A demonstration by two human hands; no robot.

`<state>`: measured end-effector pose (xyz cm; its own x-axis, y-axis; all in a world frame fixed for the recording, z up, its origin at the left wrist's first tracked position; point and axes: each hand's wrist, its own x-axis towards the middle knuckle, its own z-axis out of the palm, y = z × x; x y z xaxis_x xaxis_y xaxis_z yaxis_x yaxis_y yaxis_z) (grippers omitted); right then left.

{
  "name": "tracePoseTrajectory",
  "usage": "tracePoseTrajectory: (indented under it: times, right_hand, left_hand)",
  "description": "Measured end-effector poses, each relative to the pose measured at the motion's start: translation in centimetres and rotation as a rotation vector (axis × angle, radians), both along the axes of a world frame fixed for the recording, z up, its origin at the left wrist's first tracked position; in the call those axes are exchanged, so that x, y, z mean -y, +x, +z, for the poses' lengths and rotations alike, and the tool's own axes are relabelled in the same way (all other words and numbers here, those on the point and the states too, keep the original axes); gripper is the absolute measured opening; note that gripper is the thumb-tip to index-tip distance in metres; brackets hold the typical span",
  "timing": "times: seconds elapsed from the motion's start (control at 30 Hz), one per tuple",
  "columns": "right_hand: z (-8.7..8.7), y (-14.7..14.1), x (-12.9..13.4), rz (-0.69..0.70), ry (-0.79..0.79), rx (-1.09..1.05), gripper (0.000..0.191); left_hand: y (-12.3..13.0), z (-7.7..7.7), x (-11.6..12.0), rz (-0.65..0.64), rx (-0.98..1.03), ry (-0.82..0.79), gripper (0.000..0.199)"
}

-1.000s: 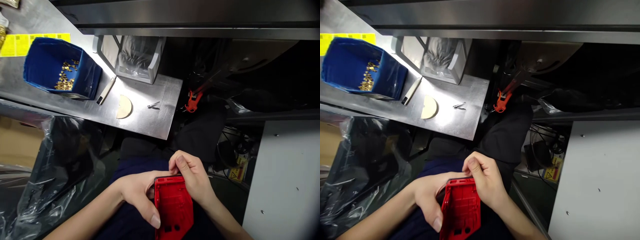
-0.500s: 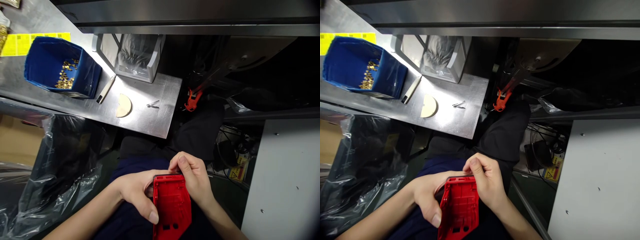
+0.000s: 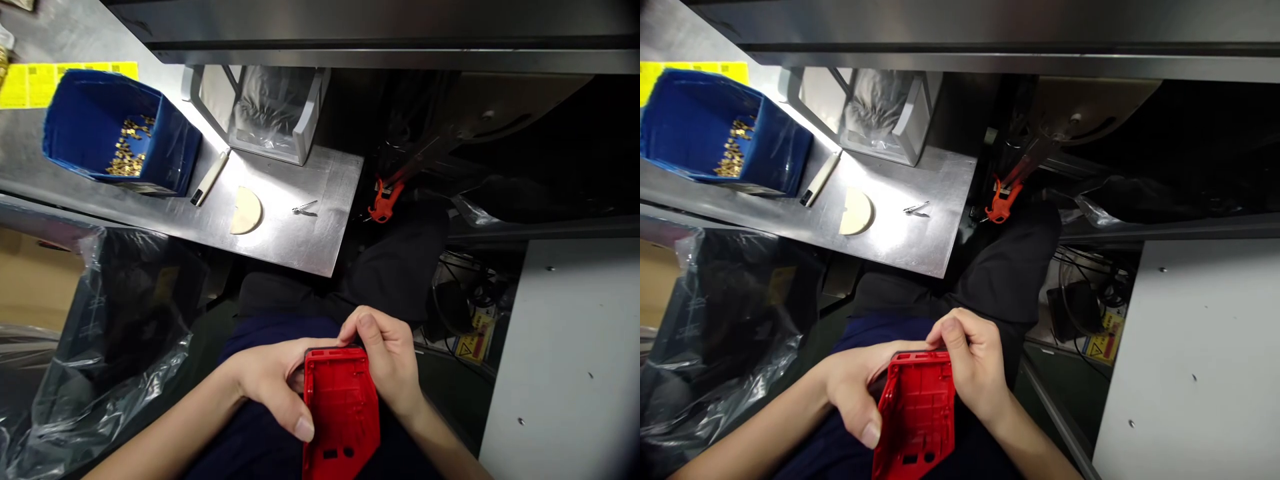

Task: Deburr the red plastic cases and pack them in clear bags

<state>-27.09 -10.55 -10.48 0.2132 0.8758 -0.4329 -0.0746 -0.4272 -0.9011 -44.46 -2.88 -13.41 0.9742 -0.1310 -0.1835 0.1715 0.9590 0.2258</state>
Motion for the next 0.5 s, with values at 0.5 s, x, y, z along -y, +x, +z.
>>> tracePoseTrajectory:
  times: [0.5]
  right_hand:
    - [-1.0, 0.1, 0.7, -0.339, 0.009, 0.150, 0.047]
  left_hand:
    - [-0.5, -0.4, 0.4, 0.035, -0.028, -0.127, 0.090]
